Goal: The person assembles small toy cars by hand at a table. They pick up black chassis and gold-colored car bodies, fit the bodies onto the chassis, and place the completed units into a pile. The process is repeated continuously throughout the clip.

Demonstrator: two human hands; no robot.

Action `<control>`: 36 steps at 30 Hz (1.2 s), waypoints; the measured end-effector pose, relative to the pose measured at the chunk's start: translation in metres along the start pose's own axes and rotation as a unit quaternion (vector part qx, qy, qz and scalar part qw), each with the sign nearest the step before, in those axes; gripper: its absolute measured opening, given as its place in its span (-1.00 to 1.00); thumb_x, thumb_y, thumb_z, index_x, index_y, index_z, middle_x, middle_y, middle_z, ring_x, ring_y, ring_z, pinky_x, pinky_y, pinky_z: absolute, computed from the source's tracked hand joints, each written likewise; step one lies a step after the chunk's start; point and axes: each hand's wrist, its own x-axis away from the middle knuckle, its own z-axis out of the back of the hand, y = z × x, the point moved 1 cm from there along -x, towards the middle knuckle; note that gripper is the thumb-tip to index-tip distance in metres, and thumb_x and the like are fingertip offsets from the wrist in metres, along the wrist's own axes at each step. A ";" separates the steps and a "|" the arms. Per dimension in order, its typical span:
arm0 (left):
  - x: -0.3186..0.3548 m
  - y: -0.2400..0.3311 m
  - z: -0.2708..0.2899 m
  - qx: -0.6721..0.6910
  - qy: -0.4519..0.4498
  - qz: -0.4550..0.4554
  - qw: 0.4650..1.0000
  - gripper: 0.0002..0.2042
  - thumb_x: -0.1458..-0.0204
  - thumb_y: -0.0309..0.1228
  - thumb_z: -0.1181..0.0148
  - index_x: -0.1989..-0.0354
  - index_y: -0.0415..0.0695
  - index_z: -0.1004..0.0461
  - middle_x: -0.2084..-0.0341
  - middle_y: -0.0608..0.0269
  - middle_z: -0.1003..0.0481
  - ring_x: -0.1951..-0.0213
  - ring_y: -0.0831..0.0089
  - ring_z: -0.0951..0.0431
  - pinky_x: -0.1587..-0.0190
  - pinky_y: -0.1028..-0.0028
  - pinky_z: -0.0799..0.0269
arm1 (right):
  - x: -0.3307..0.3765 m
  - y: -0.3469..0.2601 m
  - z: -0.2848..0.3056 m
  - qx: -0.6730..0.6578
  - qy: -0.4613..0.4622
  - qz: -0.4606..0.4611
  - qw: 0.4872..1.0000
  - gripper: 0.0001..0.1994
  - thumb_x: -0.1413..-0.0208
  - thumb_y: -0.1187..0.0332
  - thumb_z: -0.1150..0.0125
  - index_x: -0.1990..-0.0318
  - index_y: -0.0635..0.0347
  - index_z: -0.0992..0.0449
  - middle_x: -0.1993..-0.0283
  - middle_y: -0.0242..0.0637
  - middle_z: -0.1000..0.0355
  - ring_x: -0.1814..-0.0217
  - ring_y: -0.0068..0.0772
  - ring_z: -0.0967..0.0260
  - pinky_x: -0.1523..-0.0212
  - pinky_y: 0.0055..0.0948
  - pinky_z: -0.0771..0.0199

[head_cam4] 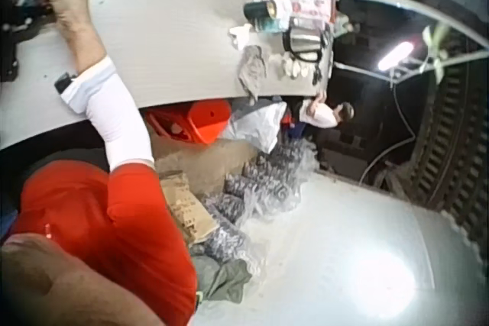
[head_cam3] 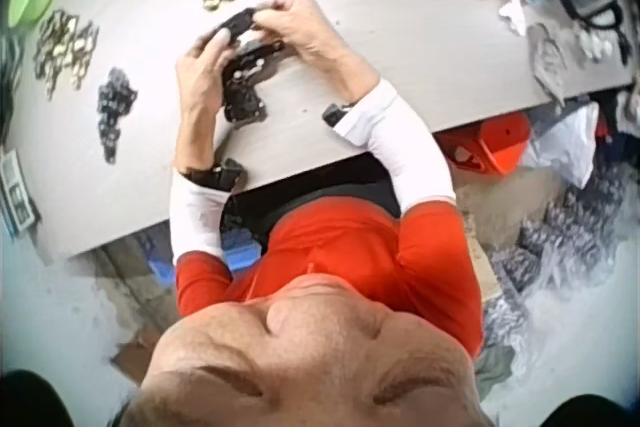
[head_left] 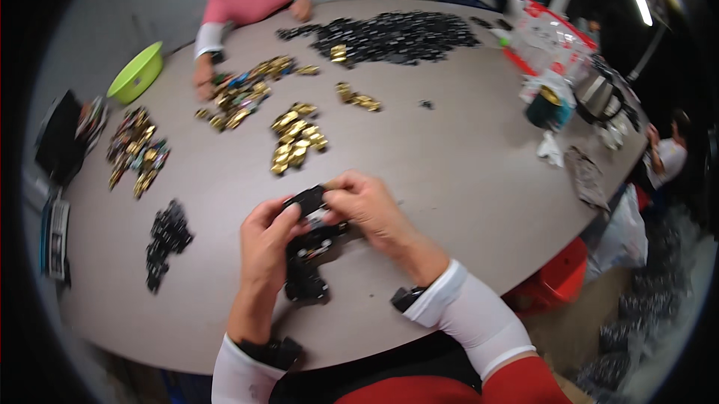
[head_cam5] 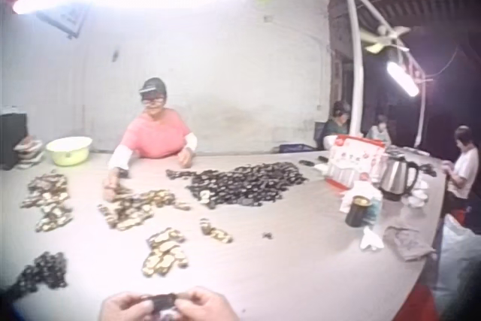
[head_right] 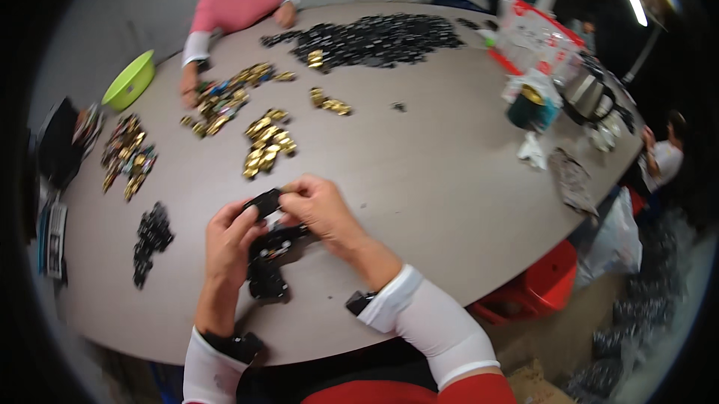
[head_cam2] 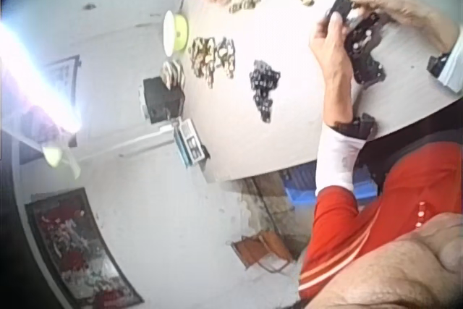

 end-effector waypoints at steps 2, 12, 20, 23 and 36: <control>-0.002 -0.004 0.002 0.025 0.004 0.016 1.000 -0.67 -0.09 -0.40 -0.22 0.05 -0.36 -0.41 0.25 0.15 -0.49 0.27 0.46 -0.54 0.18 0.48 -0.52 | 0.001 0.001 0.001 0.004 -0.009 -0.002 1.000 -0.79 -0.06 0.45 -0.17 0.16 0.35 -0.47 0.27 -0.27 -0.47 0.39 -0.56 -0.48 0.31 -0.61 -0.53; 0.000 -0.003 0.003 0.062 -0.009 0.014 0.998 -0.74 -0.11 -0.46 -0.21 0.08 -0.34 -0.44 0.25 0.14 -0.53 0.30 0.47 -0.56 0.20 0.50 -0.56 | 0.006 -0.004 -0.004 0.022 -0.018 -0.014 0.999 -0.83 -0.14 0.39 -0.14 0.16 0.27 -0.42 0.29 -0.32 -0.46 0.37 -0.58 -0.45 0.27 -0.58 -0.50; 0.002 -0.004 0.001 0.040 -0.011 0.008 0.999 -0.74 -0.11 -0.47 -0.20 0.08 -0.34 -0.44 0.27 0.16 -0.53 0.30 0.50 -0.55 0.20 0.52 -0.54 | 0.002 0.003 0.002 0.024 0.001 -0.004 1.000 -0.86 -0.13 0.43 -0.16 0.22 0.31 -0.43 0.33 -0.30 -0.46 0.43 -0.59 -0.45 0.35 -0.63 -0.52; 0.001 -0.002 0.003 0.034 -0.016 0.004 0.999 -0.74 -0.11 -0.47 -0.20 0.07 -0.34 -0.44 0.28 0.17 -0.53 0.30 0.50 -0.55 0.20 0.53 -0.53 | 0.003 -0.001 -0.001 0.037 0.003 0.005 0.999 -0.87 -0.12 0.43 -0.16 0.24 0.30 -0.44 0.35 -0.30 -0.46 0.44 -0.59 -0.45 0.34 -0.63 -0.52; 0.051 0.012 0.035 -0.488 -0.144 -0.206 0.836 -0.05 0.19 -0.12 -0.44 -0.35 -0.20 -0.02 -0.23 -0.10 -0.19 -0.29 -0.02 -0.14 -0.29 0.06 -0.04 | 0.029 -0.022 0.021 0.134 0.029 0.056 0.989 -0.73 -0.18 0.35 -0.06 0.03 0.31 -0.43 0.22 -0.24 -0.49 0.24 -0.48 -0.50 0.20 -0.43 -0.61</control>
